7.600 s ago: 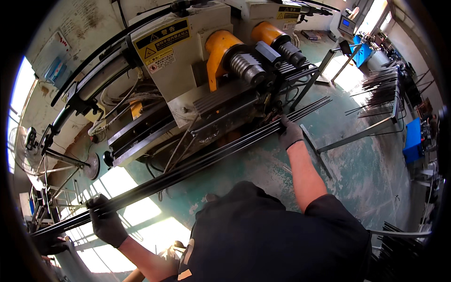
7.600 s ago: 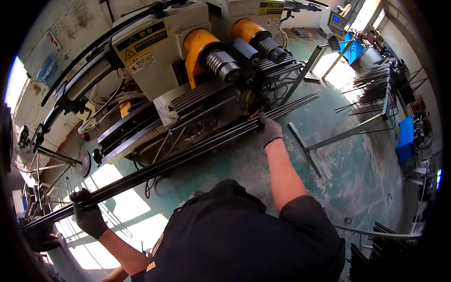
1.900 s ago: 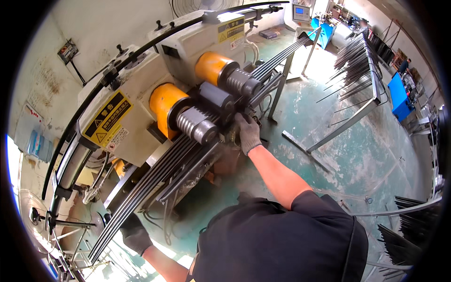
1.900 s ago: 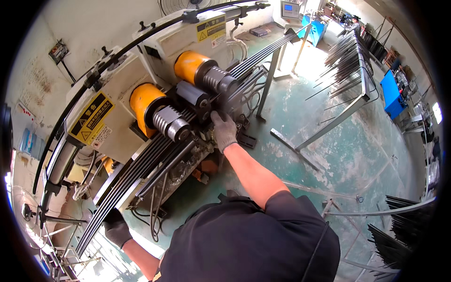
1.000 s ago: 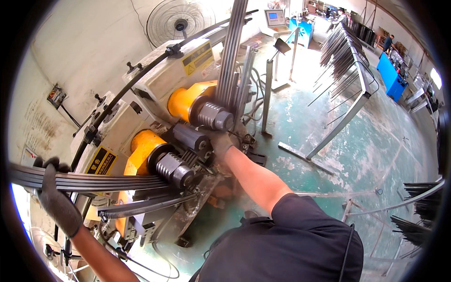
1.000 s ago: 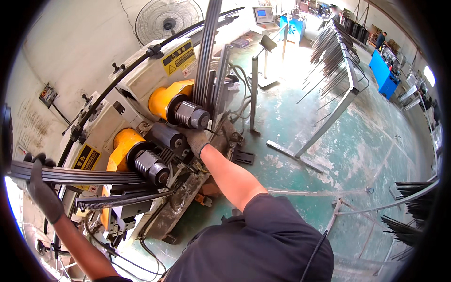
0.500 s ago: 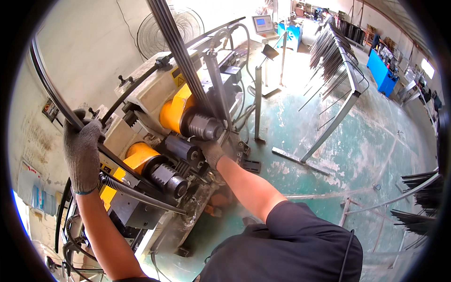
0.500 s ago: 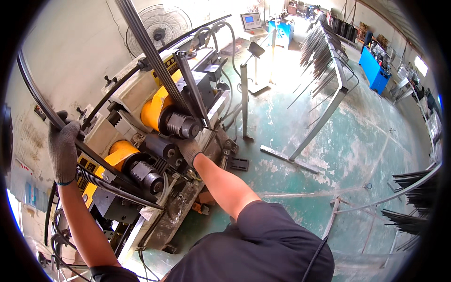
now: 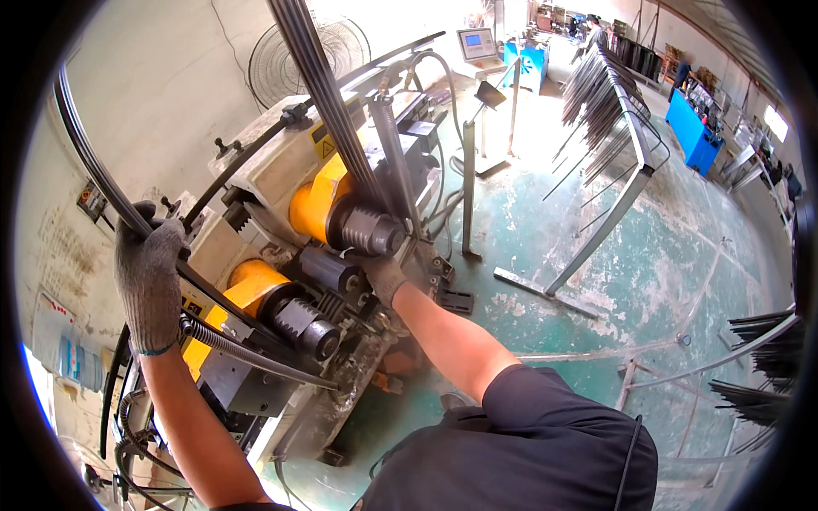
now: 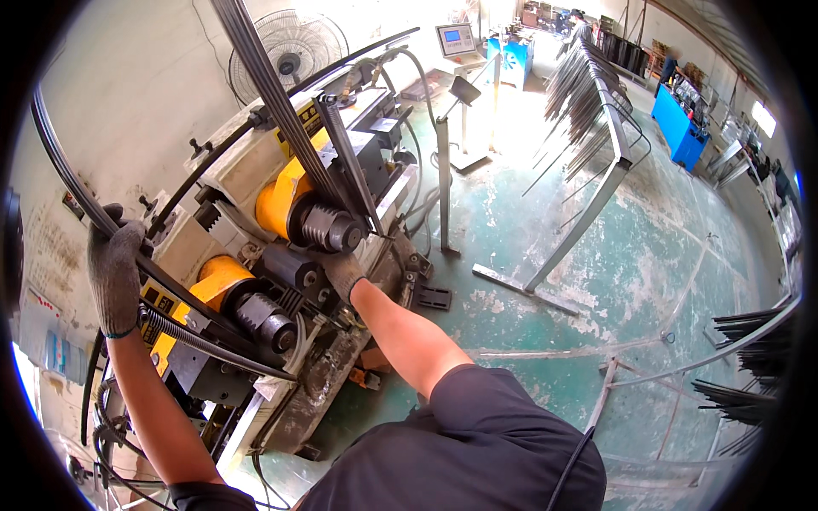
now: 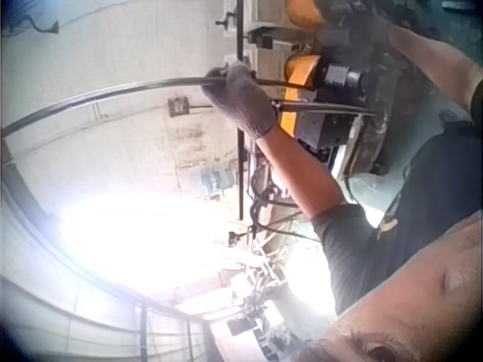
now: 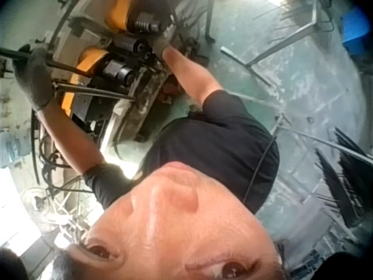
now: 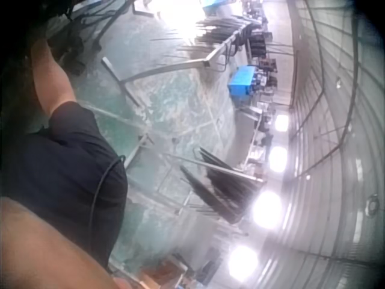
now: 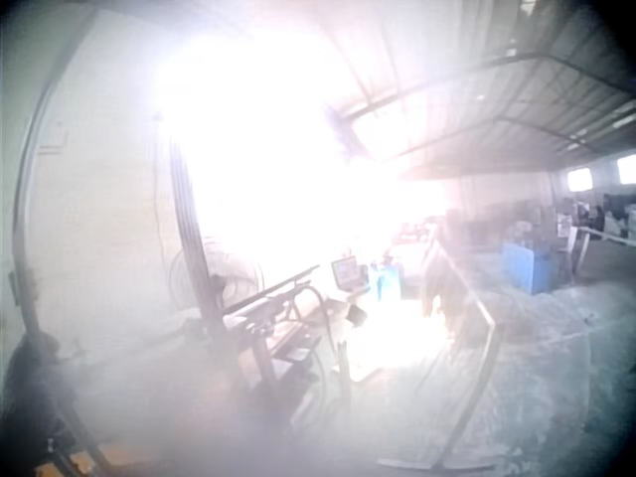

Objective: The person repeatedly feeds bundles of straight metal rods into a bending machine, operates the lever to bend them, and then removes the bent rods to place them on a nearby rack. The process is repeated continuously throughout the clip.

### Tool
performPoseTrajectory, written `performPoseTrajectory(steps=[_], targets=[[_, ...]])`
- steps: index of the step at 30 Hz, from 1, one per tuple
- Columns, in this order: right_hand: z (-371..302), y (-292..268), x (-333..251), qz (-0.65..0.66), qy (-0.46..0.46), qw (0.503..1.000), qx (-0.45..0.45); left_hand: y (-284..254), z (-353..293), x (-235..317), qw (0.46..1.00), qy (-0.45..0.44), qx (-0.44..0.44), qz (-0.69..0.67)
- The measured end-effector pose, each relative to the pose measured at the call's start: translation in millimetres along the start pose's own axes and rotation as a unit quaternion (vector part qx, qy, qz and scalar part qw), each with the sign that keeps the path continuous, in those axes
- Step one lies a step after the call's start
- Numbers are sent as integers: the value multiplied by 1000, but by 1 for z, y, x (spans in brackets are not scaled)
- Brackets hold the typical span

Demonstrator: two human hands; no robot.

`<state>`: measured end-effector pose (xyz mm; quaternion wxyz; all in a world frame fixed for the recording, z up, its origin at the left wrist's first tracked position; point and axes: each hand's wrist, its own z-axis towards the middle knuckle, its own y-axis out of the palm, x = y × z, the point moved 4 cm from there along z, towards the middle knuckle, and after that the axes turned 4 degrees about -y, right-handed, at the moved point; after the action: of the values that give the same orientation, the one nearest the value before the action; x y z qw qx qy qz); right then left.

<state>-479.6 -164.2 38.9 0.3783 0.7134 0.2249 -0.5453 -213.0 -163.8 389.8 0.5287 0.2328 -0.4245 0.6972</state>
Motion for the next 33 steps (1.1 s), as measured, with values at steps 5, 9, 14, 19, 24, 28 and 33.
performPoseTrajectory(steps=[5, 9, 14, 19, 24, 28, 33], targets=[[0, 0, 1, -11, 2, 1000, -16, -1, 0, -3, 1000, 10, 2, -16], [0, 0, 0, 3, -23, 1000, -11, 0, 0, -4, 1000, 3, -6, -19], [-7, -2, -11, -26, -27, 999, -4, -2, 0, -3, 1000, -3, -1, 7], [-6, -1, -7, -48, -35, 998, -19, -4, 1, -7, 1000, 0, 0, -16], [4, -2, 9, -10, -50, 999, -9, -1, -1, 1, 1000, -3, 4, 4], [-9, 2, -6, 10, -27, 999, -15, -8, 1, 0, 999, -18, 29, 8], [-7, 0, 0, -5, 17, 999, -38, -25, 2, 13, 997, -22, 66, -13]])
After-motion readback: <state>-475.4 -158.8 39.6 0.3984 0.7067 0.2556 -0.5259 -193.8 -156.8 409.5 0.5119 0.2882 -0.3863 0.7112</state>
